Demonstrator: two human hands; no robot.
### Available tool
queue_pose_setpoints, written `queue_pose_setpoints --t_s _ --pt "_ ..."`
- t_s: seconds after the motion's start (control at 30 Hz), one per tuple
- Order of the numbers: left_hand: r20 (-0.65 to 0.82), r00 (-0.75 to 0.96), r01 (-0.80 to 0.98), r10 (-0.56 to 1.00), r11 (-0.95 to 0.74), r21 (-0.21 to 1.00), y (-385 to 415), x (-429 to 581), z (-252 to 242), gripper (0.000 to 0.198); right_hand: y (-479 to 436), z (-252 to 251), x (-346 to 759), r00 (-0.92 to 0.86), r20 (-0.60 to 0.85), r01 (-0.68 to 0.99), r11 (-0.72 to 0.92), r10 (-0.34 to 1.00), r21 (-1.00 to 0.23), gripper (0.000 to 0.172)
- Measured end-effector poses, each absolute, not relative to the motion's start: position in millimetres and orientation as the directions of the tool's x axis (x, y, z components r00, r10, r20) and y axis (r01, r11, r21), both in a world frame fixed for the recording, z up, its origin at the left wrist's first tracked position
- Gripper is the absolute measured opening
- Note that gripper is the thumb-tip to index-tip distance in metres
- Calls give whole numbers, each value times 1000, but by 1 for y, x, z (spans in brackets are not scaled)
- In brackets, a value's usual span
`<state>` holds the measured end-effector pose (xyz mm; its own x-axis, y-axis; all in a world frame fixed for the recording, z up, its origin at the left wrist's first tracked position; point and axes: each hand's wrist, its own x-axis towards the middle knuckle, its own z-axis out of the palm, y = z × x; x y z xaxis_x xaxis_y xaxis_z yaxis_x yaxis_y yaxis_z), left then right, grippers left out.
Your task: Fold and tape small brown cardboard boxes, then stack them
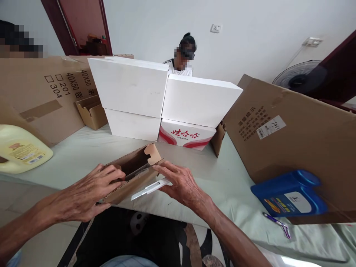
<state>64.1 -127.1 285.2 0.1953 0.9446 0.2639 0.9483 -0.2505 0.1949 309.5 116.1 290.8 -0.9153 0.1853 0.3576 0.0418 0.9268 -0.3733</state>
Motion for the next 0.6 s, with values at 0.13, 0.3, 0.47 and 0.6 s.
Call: queue_pose_setpoints --t_s 0.13,0.3,0.47,0.6 --pt "264 205 957 942 -250 149 -136 53 286 59 119 282 311 -869 461 120 980 182 -161 41" --pt "351 155 955 924 -231 186 -141 34 284 40 129 284 323 -894 424 53 972 147 -227 29" --pt "314 79 921 946 -189 339 -152 15 292 18 151 207 355 -856 347 285 909 384 -304 43" --pt "249 67 917 966 -159 367 -154 10 299 17 156 135 375 -851 283 380 890 443 -252 56"
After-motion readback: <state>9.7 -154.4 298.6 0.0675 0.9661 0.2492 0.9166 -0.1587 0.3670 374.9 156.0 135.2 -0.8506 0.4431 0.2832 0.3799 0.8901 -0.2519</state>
